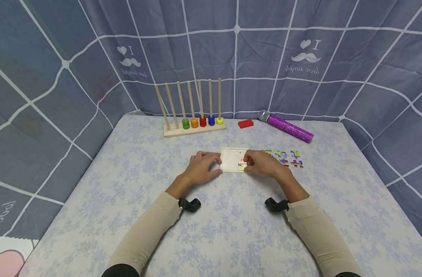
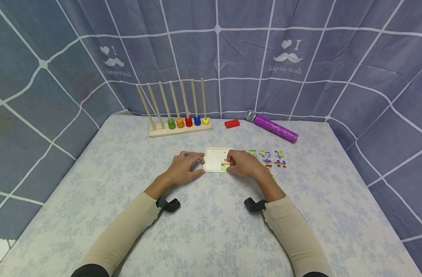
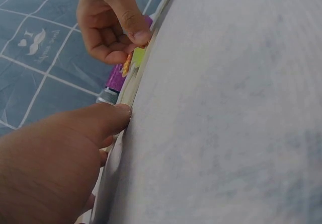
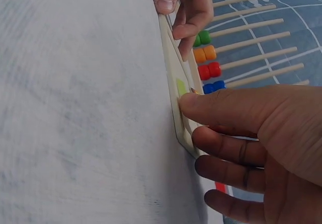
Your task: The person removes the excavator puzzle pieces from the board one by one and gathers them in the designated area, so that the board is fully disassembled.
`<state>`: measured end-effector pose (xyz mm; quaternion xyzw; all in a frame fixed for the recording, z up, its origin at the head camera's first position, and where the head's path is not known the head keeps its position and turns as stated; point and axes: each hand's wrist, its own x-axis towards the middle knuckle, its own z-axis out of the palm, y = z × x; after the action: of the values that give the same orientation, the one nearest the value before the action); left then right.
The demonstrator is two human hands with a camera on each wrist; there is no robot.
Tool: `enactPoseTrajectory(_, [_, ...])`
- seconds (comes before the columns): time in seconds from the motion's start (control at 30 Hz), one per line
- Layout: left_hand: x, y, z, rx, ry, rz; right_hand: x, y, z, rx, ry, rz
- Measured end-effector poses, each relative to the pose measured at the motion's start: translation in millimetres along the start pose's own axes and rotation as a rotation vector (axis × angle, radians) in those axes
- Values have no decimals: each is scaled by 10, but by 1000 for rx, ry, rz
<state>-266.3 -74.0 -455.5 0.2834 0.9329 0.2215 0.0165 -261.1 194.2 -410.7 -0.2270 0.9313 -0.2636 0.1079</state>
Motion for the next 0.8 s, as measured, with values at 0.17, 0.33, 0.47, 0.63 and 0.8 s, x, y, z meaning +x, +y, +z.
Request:
enactPoseTrajectory(0.17, [-5, 7, -8, -2, 4, -1, 9, -4, 11, -22, 9, -12])
enactPoseTrajectory(0.33, [-18, 6, -12, -6, 8, 7, 14, -15, 20, -47, 10, -18])
enactPoseTrajectory(0.47, [-19, 6, -16, 0, 3, 2, 14, -10, 19, -67, 13, -2])
enactPoseTrajectory(0.63, [-10, -5, -9, 1, 14, 3, 17, 12, 20, -80, 25, -20])
enactPoseTrajectory(0.8, [-4, -4, 2, -2, 6, 7, 10, 50, 6, -71, 39, -30])
